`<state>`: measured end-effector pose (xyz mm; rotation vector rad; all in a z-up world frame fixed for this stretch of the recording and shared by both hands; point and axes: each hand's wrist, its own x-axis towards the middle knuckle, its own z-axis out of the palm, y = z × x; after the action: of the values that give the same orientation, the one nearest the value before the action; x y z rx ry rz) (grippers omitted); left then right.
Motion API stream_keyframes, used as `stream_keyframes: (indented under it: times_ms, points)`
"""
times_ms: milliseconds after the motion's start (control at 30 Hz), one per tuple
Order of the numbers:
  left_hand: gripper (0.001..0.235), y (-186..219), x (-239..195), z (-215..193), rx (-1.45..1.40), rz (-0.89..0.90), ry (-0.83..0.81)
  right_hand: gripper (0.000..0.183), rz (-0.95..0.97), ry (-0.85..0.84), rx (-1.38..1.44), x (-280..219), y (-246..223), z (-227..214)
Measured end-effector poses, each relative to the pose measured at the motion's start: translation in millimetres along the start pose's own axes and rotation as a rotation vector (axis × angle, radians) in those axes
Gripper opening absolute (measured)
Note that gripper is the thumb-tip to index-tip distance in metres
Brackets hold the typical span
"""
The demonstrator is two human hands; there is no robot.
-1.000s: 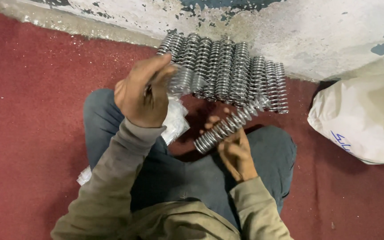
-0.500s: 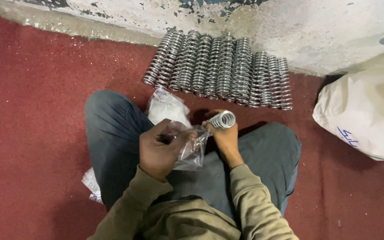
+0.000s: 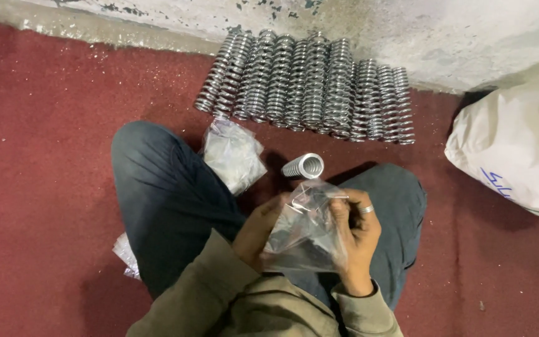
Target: The person sits on the floor and places metal springs into individual plastic bags, then places the bagged springs into a growing stack to the side.
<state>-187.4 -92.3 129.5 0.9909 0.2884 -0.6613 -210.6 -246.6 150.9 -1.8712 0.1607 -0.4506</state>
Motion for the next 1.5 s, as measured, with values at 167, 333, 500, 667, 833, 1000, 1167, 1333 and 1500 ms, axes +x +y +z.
stream_keyframes:
  times_ms: [167,333,500,667,833,1000,1167,1333,1500]
  points:
    - [0.050,-14.6,10.0,-13.4,0.114,0.534,-0.147,0.012,0.299,-0.100,0.181,-9.2,5.8,0.2]
    - [0.035,-64.3,27.7,-52.6,-0.031,0.331,-0.369,0.007,0.633,-0.151,0.900,-5.2,8.8,-17.7]
    - [0.055,-21.4,37.0,-49.9,0.283,0.414,-0.226,0.006,0.598,-0.368,0.344,2.9,-0.5,-14.2]
    - [0.019,0.9,64.3,-22.4,0.240,0.598,-0.020,0.004,0.282,-0.308,0.007,60.8,-9.1,-9.9]
    - [0.033,-6.3,115.9,-34.1,0.392,0.339,0.137,0.010,0.575,-0.335,0.188,88.4,48.5,21.9]
    - [0.035,32.1,68.8,11.9,0.096,0.180,0.120,0.016,0.585,-0.295,0.044,87.8,20.3,17.3]
    - [0.036,-22.1,123.4,-19.7,0.208,0.028,0.246,0.027,0.569,-0.384,-0.197,89.0,68.8,25.1]
    - [0.039,-80.7,176.2,-80.8,0.749,-0.089,0.421,0.048,0.562,-0.522,-0.378,80.1,162.8,49.6]
    - [0.051,-40.9,106.6,-42.0,0.884,0.895,0.323,0.026,0.165,-0.239,-0.307,58.3,85.2,43.7]
